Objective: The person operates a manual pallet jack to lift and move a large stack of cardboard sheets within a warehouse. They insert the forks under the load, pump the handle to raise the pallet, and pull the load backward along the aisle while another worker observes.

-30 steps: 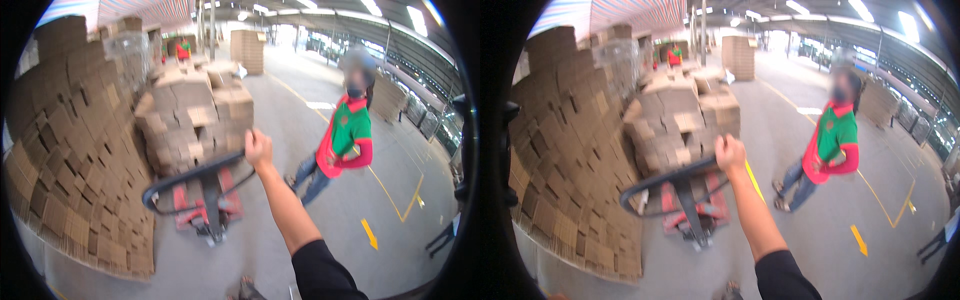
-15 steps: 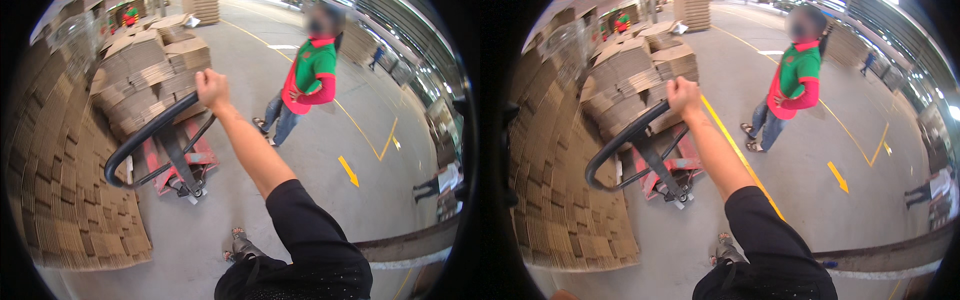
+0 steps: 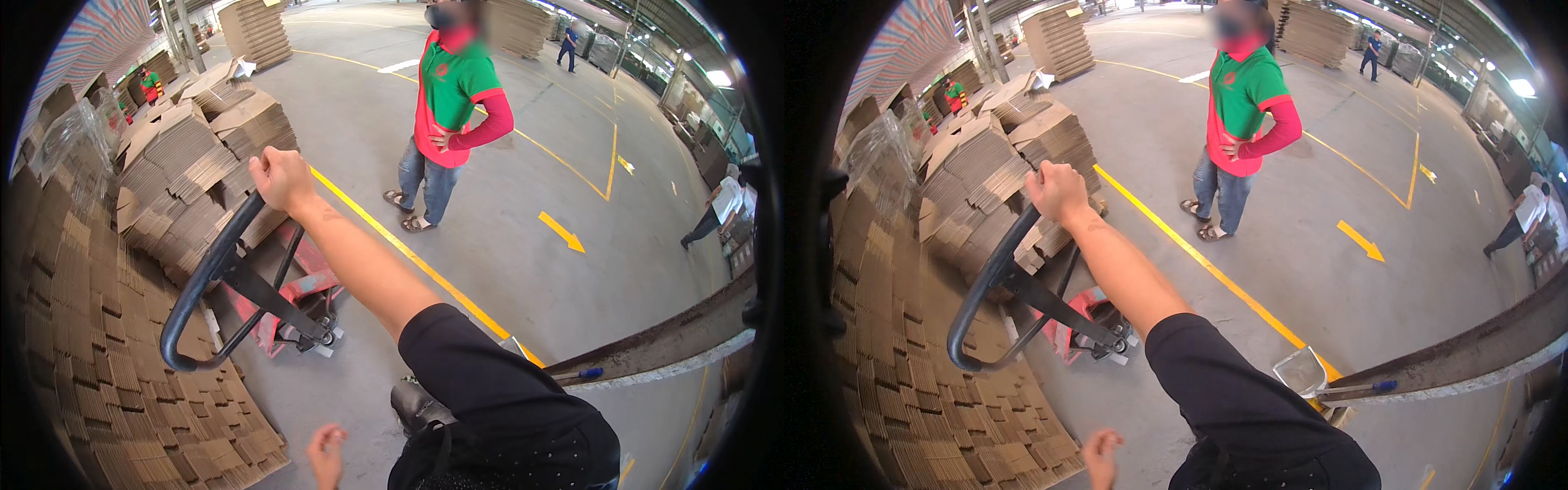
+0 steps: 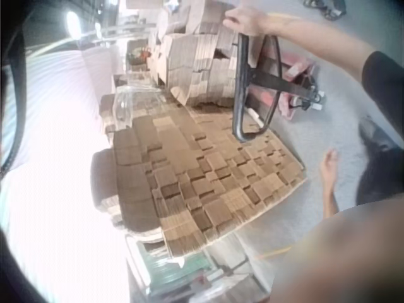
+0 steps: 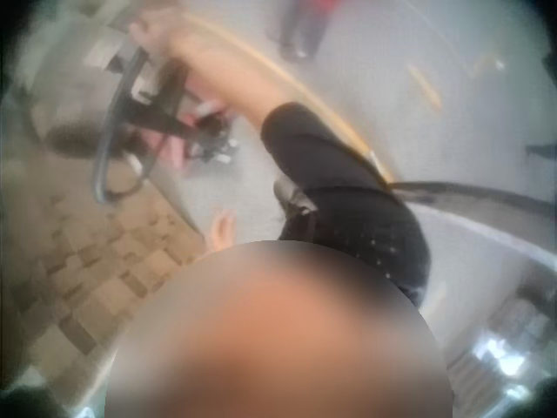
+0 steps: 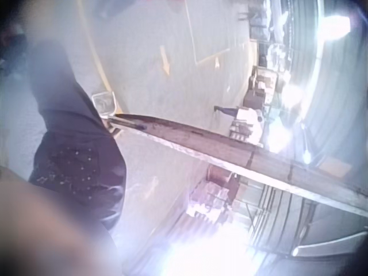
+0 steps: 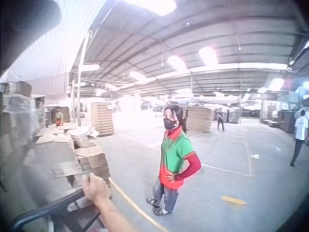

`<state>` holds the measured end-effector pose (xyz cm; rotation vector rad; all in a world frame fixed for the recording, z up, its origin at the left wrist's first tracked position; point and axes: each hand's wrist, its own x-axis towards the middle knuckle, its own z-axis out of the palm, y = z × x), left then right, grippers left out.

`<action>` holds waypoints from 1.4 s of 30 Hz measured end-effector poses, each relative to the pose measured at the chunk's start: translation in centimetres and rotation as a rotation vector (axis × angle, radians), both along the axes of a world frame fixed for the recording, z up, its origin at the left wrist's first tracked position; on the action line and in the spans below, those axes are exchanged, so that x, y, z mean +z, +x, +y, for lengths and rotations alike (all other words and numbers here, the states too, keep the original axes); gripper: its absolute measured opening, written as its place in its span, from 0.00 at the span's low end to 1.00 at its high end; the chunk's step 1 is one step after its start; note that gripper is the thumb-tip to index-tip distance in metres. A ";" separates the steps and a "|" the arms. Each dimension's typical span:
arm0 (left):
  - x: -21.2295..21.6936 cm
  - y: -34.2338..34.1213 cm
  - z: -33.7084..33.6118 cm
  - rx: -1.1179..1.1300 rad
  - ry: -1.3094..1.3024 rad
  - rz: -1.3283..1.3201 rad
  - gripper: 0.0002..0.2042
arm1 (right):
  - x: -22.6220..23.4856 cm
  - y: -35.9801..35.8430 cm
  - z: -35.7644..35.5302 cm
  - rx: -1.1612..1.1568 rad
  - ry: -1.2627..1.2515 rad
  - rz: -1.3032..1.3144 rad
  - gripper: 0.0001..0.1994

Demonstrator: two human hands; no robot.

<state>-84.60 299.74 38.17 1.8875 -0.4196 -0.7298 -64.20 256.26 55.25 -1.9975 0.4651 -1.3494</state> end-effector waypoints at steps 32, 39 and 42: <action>-45.9 -18.3 12.0 -0.752 1.349 0.082 0.26 | -3.6 -4.4 -5.5 -0.100 -0.288 -0.227 0.27; -47.3 -19.3 11.6 -0.855 1.401 0.076 0.26 | -3.7 -5.0 -6.3 -0.067 -0.289 -0.272 0.27; -47.6 -19.2 11.1 -0.895 1.413 0.063 0.26 | -3.6 -4.9 -6.2 -0.123 -0.278 -0.248 0.27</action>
